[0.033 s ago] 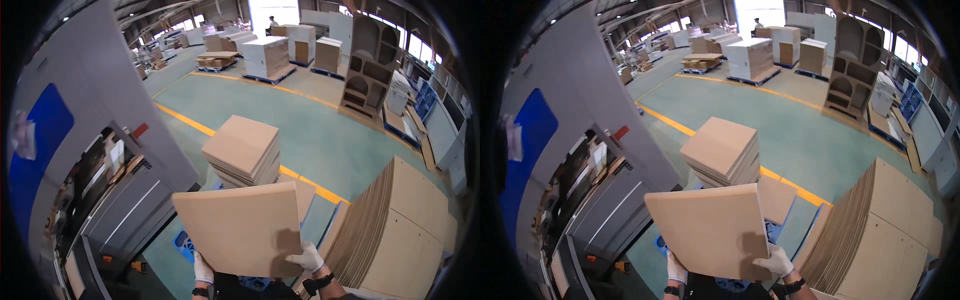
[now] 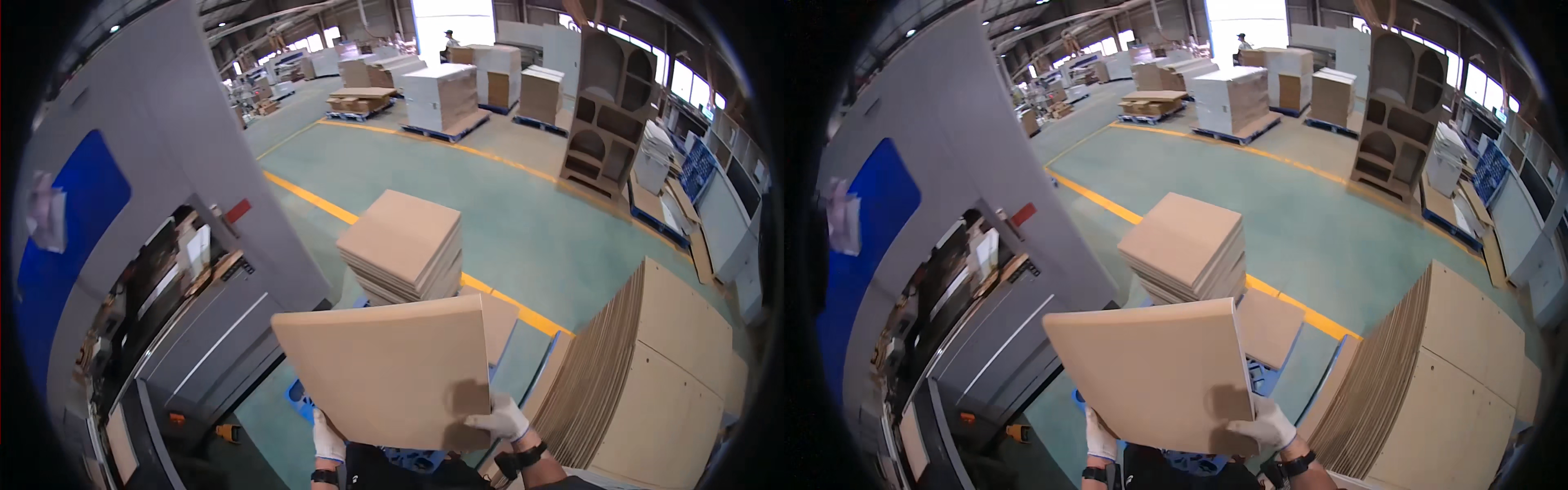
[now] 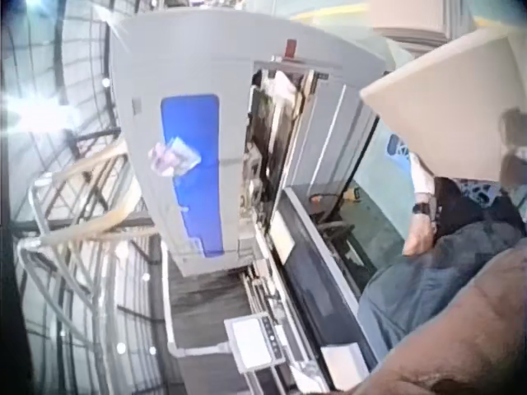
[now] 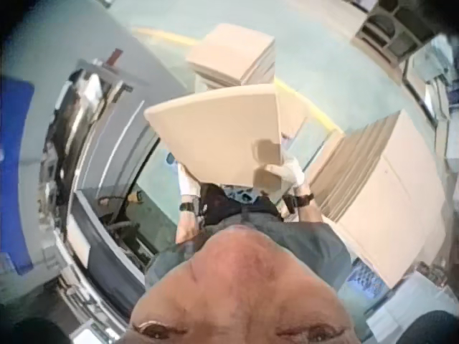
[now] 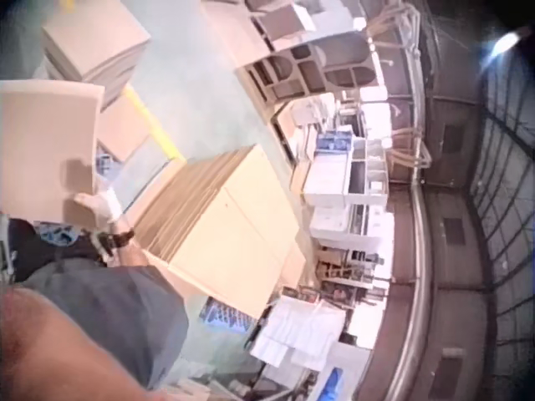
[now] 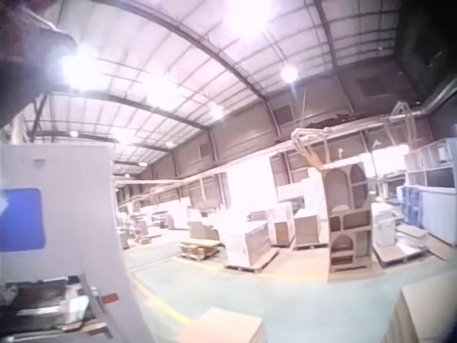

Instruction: Transferring wooden furniture panels from a stack to a workbench and using a handheld applicator tool on them.

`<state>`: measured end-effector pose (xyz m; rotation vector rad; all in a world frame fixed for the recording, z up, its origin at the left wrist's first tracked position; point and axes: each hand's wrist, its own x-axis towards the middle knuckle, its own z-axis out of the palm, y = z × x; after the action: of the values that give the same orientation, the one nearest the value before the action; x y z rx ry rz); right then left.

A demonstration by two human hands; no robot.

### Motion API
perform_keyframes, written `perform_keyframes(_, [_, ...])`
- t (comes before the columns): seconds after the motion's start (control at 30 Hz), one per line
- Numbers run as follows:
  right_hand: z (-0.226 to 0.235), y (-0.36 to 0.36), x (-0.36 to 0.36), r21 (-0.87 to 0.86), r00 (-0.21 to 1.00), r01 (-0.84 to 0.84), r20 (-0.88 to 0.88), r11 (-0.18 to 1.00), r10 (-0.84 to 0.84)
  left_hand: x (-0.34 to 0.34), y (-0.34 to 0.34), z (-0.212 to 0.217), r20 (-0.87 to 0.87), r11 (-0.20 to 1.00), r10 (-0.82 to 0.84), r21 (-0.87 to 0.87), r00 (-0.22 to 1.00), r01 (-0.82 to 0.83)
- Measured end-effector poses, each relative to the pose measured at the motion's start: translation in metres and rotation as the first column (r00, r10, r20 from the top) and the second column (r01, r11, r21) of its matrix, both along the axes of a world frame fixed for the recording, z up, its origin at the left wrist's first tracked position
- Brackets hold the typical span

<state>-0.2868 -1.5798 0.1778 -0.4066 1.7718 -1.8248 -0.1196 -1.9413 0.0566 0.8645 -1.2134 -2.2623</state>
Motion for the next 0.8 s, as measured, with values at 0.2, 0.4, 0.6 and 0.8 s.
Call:
perform_keyframes(0.2, [0.077, -0.073, 0.049, 0.121, 0.825, -0.274, -0.481, 0.954, 0.298, 0.118, -0.065, 0.027, -0.145, 0.958, 0.281, -0.021, 0.949, -0.287])
perform_keyframes(0.4, [0.145, -0.179, 0.191, 0.081, 0.775, -0.358, -0.529, 0.930, 0.345, 0.226, -0.125, 0.050, -0.236, 0.859, 0.493, -0.017, 0.837, -0.511])
perform_keyframes(0.6, [0.165, -0.280, 0.324, 0.199, 0.332, -0.602, -0.819, 0.774, 0.468, 0.363, -0.167, -0.036, -0.434, 0.941, 0.297, 0.284, 0.851, -0.184])
perform_keyframes(0.8, [0.198, -0.322, 0.410, 0.568, -0.335, -0.552, -0.822, 0.610, 0.461, 0.467, -0.136, -0.047, -0.223, 0.900, 0.263, 0.406, 0.939, -0.156])
